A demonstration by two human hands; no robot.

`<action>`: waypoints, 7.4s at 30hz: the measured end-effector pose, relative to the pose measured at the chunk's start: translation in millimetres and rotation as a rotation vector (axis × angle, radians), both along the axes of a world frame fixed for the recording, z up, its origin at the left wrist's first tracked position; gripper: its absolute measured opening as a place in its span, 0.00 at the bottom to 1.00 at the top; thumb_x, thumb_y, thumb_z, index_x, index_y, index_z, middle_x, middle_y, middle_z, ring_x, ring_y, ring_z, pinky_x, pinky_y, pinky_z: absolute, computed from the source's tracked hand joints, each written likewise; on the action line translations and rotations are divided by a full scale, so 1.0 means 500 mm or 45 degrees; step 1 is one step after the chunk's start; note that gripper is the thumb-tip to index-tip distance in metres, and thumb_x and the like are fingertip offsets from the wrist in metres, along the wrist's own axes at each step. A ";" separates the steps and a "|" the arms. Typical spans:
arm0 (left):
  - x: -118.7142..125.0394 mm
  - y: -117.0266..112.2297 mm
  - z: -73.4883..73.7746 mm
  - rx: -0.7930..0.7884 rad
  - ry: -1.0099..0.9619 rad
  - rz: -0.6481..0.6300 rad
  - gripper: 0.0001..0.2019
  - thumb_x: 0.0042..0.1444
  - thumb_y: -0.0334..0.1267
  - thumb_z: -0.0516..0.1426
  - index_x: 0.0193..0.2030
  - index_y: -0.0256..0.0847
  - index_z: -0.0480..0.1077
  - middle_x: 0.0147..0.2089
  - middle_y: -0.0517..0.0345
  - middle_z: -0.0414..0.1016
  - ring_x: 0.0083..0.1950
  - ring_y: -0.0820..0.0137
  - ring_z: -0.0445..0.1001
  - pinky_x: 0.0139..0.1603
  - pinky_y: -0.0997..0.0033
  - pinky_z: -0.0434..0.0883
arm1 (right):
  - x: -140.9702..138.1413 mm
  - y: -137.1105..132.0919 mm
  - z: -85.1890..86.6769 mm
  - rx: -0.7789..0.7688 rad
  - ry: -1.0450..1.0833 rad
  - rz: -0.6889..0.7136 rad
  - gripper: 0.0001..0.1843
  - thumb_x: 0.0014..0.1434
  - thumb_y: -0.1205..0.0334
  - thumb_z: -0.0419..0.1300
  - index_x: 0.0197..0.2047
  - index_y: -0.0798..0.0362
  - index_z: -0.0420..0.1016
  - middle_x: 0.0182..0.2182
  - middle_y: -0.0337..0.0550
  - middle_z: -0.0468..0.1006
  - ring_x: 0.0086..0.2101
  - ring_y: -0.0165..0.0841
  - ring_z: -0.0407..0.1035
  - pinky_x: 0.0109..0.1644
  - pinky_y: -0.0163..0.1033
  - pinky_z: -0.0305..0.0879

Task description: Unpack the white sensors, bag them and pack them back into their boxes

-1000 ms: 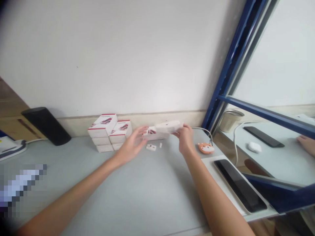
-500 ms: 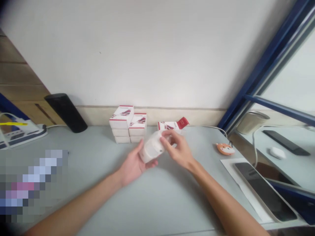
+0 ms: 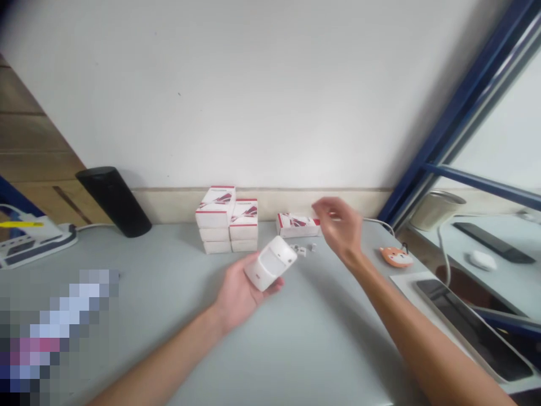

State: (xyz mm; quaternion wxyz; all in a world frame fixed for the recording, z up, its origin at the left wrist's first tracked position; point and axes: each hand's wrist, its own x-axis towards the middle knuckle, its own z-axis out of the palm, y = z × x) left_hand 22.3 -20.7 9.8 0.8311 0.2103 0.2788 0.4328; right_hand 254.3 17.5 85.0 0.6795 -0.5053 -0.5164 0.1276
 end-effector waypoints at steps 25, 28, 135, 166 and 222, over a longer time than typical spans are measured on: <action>0.009 -0.009 0.010 0.236 0.067 0.071 0.18 0.64 0.38 0.55 0.57 0.33 0.74 0.54 0.40 0.79 0.48 0.51 0.80 0.54 0.51 0.70 | -0.066 -0.050 -0.159 -0.581 0.269 0.897 0.20 0.67 0.40 0.60 0.41 0.49 0.74 0.26 0.35 0.67 0.27 0.32 0.61 0.34 0.40 0.62; 0.011 -0.008 0.009 0.260 0.182 0.011 0.18 0.68 0.44 0.54 0.57 0.32 0.73 0.52 0.40 0.79 0.41 0.59 0.77 0.45 0.58 0.70 | -0.069 -0.050 -0.150 -0.638 0.419 0.957 0.19 0.66 0.42 0.63 0.40 0.50 0.73 0.28 0.36 0.69 0.29 0.31 0.63 0.33 0.39 0.60; -0.032 0.010 0.026 0.031 -0.006 0.338 0.15 0.58 0.38 0.57 0.49 0.32 0.73 0.40 0.39 0.78 0.27 0.69 0.67 0.27 0.70 0.68 | -0.041 0.054 -0.093 -0.271 -1.324 -0.064 0.16 0.74 0.52 0.54 0.56 0.49 0.76 0.50 0.50 0.80 0.51 0.44 0.73 0.55 0.46 0.64; 0.010 -0.045 -0.012 0.328 0.409 0.198 0.19 0.65 0.48 0.60 0.61 0.49 0.70 0.48 0.54 0.74 0.40 0.67 0.68 0.42 0.66 0.67 | -0.091 -0.041 -0.137 0.341 -1.004 0.167 0.04 0.71 0.68 0.55 0.46 0.49 0.66 0.39 0.42 0.78 0.30 0.30 0.70 0.31 0.36 0.63; -0.040 0.030 -0.011 1.015 1.041 0.221 0.27 0.52 0.41 0.72 0.59 0.47 0.75 0.58 0.49 0.80 0.58 0.54 0.76 0.62 0.56 0.70 | -0.062 -0.022 -0.156 -0.444 -0.917 0.933 0.18 0.64 0.52 0.68 0.56 0.45 0.79 0.54 0.46 0.82 0.49 0.43 0.77 0.52 0.47 0.72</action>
